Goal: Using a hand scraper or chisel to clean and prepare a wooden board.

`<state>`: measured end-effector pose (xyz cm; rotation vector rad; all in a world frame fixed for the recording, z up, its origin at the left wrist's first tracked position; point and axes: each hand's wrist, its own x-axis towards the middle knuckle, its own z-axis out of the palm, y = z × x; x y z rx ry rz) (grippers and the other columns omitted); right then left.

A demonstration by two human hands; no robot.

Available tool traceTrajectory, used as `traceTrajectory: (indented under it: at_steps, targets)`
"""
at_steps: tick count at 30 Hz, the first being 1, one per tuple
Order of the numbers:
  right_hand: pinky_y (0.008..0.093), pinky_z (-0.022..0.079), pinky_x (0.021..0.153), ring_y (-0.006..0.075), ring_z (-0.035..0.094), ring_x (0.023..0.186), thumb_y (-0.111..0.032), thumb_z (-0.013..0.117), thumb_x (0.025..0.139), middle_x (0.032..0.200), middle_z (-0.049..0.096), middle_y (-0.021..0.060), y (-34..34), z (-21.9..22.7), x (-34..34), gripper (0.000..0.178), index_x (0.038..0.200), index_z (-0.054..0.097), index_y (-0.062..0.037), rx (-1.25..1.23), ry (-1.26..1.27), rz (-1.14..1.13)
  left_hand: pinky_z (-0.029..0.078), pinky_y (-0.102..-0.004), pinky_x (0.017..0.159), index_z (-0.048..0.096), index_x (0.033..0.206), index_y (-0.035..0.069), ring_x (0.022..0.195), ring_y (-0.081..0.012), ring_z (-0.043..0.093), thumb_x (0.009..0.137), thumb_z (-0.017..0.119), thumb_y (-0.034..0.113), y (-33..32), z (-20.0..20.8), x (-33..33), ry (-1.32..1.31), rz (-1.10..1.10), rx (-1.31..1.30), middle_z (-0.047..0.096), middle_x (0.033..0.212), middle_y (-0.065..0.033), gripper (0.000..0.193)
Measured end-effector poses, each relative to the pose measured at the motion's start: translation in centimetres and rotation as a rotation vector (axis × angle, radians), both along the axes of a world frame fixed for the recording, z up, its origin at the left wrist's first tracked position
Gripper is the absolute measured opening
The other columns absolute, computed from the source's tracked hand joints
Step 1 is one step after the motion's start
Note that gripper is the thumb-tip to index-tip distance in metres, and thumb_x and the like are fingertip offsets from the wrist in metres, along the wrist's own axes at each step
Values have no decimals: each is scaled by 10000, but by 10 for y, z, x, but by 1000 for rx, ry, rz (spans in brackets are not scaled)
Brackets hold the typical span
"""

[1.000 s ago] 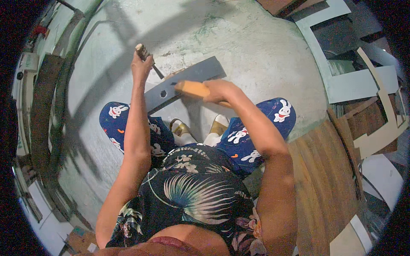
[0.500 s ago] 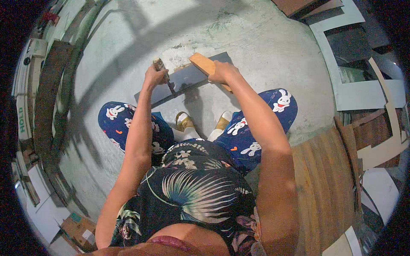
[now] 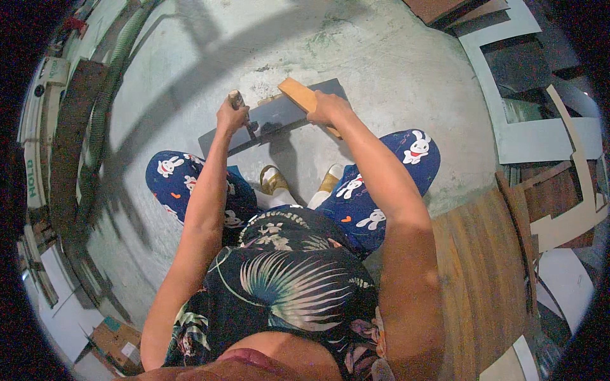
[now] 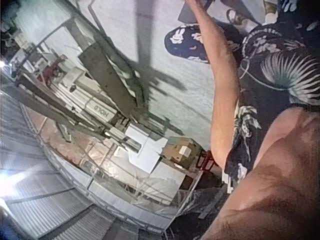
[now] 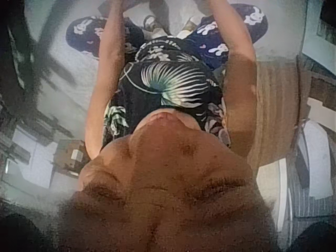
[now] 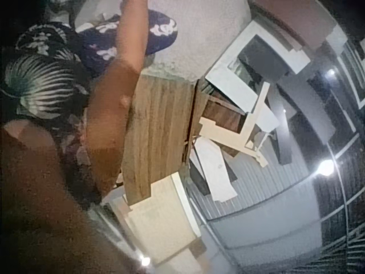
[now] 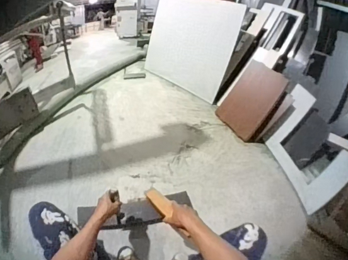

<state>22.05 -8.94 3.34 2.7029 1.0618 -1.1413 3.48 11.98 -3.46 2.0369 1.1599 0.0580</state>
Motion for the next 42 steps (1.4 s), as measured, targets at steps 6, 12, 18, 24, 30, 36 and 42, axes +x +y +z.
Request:
traceTrajectory:
  at_steps: [6, 12, 18, 24, 30, 36, 42]
  targets:
    - [442, 513, 864, 358, 635, 1026, -362, 698, 678, 1105, 654, 215, -6, -2, 2, 672, 1252, 493, -78, 23, 12, 6, 506, -400, 872, 566, 1178, -1, 995, -342, 654, 728, 714, 225, -5, 9, 3, -11, 38, -58, 672, 1034, -219, 525]
    - [451, 502, 889, 365, 622, 1054, -376, 709, 677, 1142, 641, 209, -8, -4, 1, 706, 1283, 478, -95, -7, 18, -27, 497, -416, 880, 566, 1166, -4, 998, -368, 645, 736, 702, 239, -2, 0, 2, -24, 22, 30, 670, 1027, -229, 512]
    - [458, 497, 900, 368, 616, 1064, -386, 707, 686, 1161, 634, 203, -10, -7, 3, 711, 1293, 468, -104, -17, 23, -15, 522, -379, 806, 571, 1177, 32, 886, -293, 684, 748, 707, 236, -2, -6, 4, -51, 56, -20, 681, 993, -188, 494]
    - [455, 498, 900, 366, 617, 1064, -391, 713, 689, 1164, 635, 202, -11, -4, 3, 703, 1280, 478, -95, -21, 21, -2, 536, -365, 741, 574, 1167, 29, 817, -268, 695, 761, 694, 224, -7, 4, 6, -52, 58, 69, 685, 979, -177, 465]
    - [452, 499, 898, 361, 619, 1063, -386, 713, 684, 1155, 639, 198, -15, -5, 2, 697, 1272, 482, -93, -32, 21, -10, 502, -435, 856, 562, 1105, -1, 966, -386, 648, 743, 703, 224, -11, 10, 6, -101, 87, -15, 667, 995, -247, 449]
    - [441, 510, 881, 348, 625, 1058, -372, 706, 688, 1148, 646, 184, -14, 3, -2, 680, 1275, 485, -108, -24, -19, 15, 508, -394, 841, 566, 1177, 30, 974, -333, 661, 766, 695, 230, -14, 16, 6, -26, 17, 83, 672, 1046, -202, 475]
    - [431, 514, 874, 333, 630, 1053, -350, 685, 704, 1113, 661, 155, 16, 15, -16, 643, 1271, 490, -117, -4, 1, 55, 500, -418, 856, 555, 1197, 38, 1007, -372, 640, 759, 696, 234, -21, 21, 3, -27, 37, 83, 663, 1067, -219, 500]
